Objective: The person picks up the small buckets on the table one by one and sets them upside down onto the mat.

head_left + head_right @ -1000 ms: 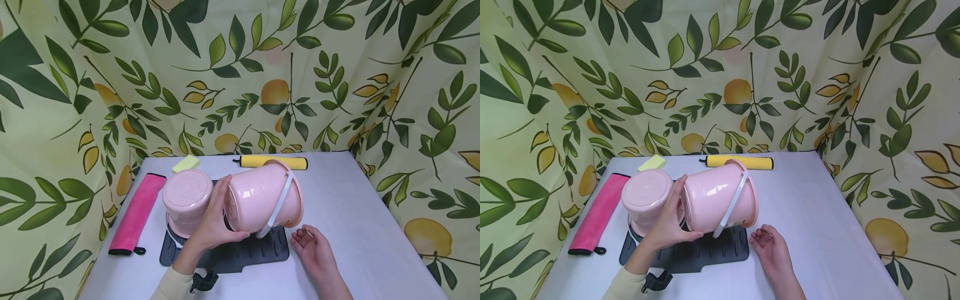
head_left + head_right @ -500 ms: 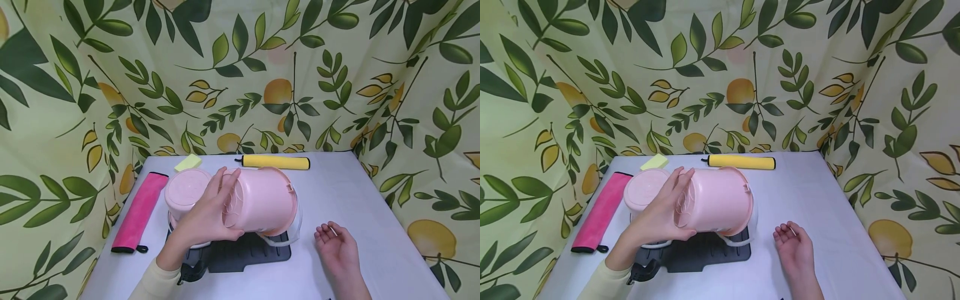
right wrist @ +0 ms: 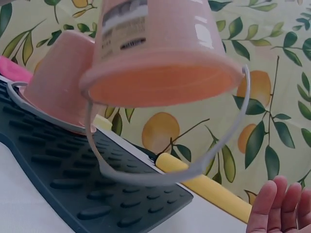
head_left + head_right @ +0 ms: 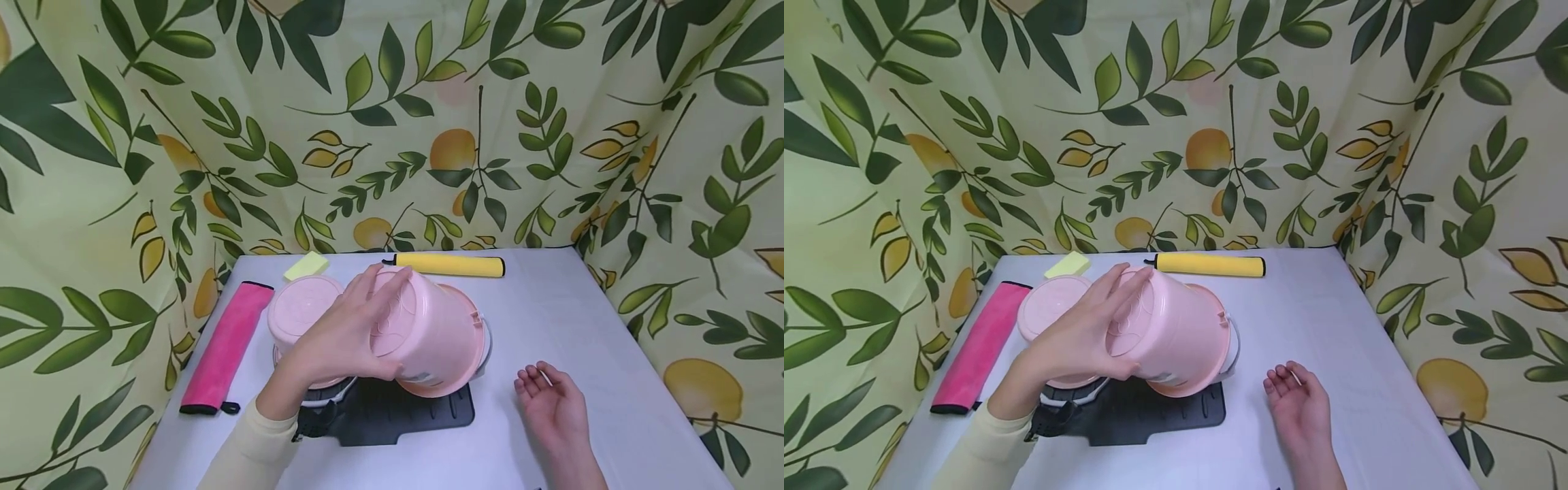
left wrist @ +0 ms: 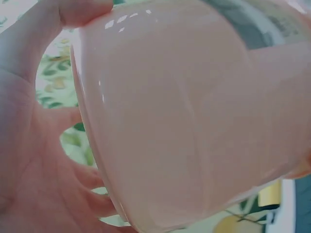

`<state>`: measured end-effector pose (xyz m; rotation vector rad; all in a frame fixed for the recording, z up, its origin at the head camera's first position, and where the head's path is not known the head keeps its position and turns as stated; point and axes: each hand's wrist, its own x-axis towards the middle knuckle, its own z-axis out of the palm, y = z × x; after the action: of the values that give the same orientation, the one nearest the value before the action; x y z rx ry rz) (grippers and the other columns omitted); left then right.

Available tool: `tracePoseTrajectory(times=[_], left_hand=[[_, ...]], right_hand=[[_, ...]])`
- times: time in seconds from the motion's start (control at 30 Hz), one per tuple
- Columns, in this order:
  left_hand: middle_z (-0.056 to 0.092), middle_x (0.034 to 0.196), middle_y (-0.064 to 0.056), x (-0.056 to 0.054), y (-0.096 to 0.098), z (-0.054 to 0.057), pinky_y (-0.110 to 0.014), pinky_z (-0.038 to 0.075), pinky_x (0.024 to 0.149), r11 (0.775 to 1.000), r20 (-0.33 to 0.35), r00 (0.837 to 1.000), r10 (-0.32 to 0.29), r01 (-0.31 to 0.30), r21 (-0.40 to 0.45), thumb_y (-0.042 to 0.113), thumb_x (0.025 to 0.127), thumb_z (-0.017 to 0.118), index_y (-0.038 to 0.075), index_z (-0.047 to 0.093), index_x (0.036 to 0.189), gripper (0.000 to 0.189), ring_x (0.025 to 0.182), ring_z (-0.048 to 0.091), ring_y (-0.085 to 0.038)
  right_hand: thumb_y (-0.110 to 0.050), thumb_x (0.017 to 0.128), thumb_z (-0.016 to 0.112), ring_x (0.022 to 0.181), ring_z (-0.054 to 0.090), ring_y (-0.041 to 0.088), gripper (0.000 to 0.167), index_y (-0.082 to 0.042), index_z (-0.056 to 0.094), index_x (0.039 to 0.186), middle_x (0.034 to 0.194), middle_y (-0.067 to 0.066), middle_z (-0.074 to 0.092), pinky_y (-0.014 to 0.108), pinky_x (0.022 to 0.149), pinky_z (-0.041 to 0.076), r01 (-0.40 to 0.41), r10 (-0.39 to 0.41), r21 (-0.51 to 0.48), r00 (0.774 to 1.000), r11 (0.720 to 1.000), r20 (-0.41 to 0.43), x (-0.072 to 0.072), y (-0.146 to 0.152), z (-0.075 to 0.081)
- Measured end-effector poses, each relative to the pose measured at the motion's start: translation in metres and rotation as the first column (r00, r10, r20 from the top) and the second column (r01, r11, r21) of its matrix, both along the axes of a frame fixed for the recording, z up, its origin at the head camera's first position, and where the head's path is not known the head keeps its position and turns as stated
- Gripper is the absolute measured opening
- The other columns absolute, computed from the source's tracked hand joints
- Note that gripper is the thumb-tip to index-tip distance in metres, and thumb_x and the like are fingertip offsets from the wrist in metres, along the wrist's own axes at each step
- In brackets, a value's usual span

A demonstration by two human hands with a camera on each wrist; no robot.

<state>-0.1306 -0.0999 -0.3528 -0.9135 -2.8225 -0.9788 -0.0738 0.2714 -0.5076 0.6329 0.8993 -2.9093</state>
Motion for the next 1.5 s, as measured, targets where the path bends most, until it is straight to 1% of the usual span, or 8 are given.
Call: tracePoseTrajectory(times=[0.2,0.37,0.5,0.63,0.73,0.87,1.13,1.5], left_hand=[[0.014,0.179,-0.008,0.007,-0.013,0.030,-0.059,0.053,0.106,0.999,0.012,0.999,-0.041,0.041,-0.009,0.057,0.068,0.087,0.052,0.024,0.170,0.120,0.158,0.026,-0.031],[0.015,0.179,-0.007,-0.003,-0.008,0.038,-0.057,0.053,0.103,0.997,0.115,0.992,-0.044,0.051,-0.059,0.055,0.067,0.087,0.052,0.035,0.167,0.113,0.156,0.030,-0.031],[0.015,0.179,-0.008,-0.024,0.006,0.028,-0.064,0.046,0.110,0.992,0.212,0.976,-0.052,0.074,-0.098,0.052,0.068,0.088,0.048,0.038,0.167,0.111,0.157,0.027,-0.032],[0.017,0.178,-0.012,-0.043,0.024,0.013,-0.075,0.027,0.120,0.986,0.203,0.976,-0.076,0.104,-0.133,0.051,0.071,0.089,0.042,0.037,0.169,0.112,0.160,0.022,-0.035],[0.022,0.175,-0.014,-0.051,0.035,0.001,-0.075,0.029,0.118,0.980,0.156,0.984,-0.088,0.113,-0.164,0.051,0.071,0.089,0.039,0.036,0.170,0.113,0.156,0.025,-0.038],[0.022,0.173,-0.020,-0.057,0.045,-0.013,-0.072,0.036,0.114,0.967,0.104,0.991,-0.086,0.108,-0.229,0.052,0.073,0.091,0.036,0.034,0.171,0.114,0.153,0.027,-0.046],[0.010,0.177,-0.026,-0.063,0.056,-0.043,-0.076,0.020,0.122,0.945,0.071,0.995,-0.073,0.092,-0.313,0.057,0.076,0.088,0.034,0.034,0.171,0.112,0.160,0.008,-0.056],[0.010,0.178,-0.023,-0.070,0.063,-0.047,-0.073,0.018,0.125,0.917,0.045,0.996,-0.080,0.091,-0.388,0.059,0.078,0.086,0.036,0.038,0.170,0.106,0.161,0.009,-0.054]], right_hand=[[-0.026,0.116,0.049,0.106,0.056,0.019,0.020,-0.014,0.064,0.113,0.106,0.002,0.060,0.030,0.098,0.051,0.027,-0.028,0.019,0.998,0.999,0.050,-0.002,-0.001,0.002],[-0.022,0.117,0.046,0.102,0.058,0.022,0.022,-0.010,0.064,0.110,0.103,0.005,0.061,0.031,0.096,0.052,-0.003,0.002,-0.028,0.999,1.000,-0.040,0.001,0.002,0.000],[-0.017,0.117,0.042,0.099,0.061,0.026,0.026,-0.005,0.064,0.108,0.100,0.010,0.063,0.034,0.094,0.054,-0.029,0.017,-0.082,0.990,0.996,-0.142,0.003,0.007,-0.001],[-0.015,0.117,0.042,0.098,0.062,0.027,0.028,-0.004,0.065,0.106,0.099,0.011,0.065,0.035,0.094,0.055,-0.028,0.011,-0.092,0.983,0.995,-0.185,0.005,0.012,0.002],[-0.015,0.117,0.040,0.098,0.063,0.027,0.031,-0.003,0.066,0.106,0.099,0.012,0.066,0.036,0.093,0.056,-0.029,0.010,-0.088,0.978,0.996,-0.209,0.007,0.015,0.003],[-0.015,0.118,0.037,0.099,0.064,0.028,0.036,-0.002,0.068,0.105,0.100,0.012,0.067,0.036,0.094,0.056,-0.039,0.016,-0.087,0.968,0.995,-0.252,0.010,0.018,0.004],[-0.015,0.118,0.039,0.098,0.064,0.026,0.035,-0.003,0.069,0.104,0.098,0.011,0.068,0.035,0.094,0.056,-0.010,0.002,-0.028,0.959,1.000,-0.282,0.011,0.018,0.012],[-0.015,0.118,0.039,0.097,0.065,0.025,0.034,-0.005,0.068,0.103,0.097,0.009,0.067,0.034,0.093,0.056,0.016,-0.004,0.040,0.960,0.999,-0.281,0.015,0.012,0.016]])
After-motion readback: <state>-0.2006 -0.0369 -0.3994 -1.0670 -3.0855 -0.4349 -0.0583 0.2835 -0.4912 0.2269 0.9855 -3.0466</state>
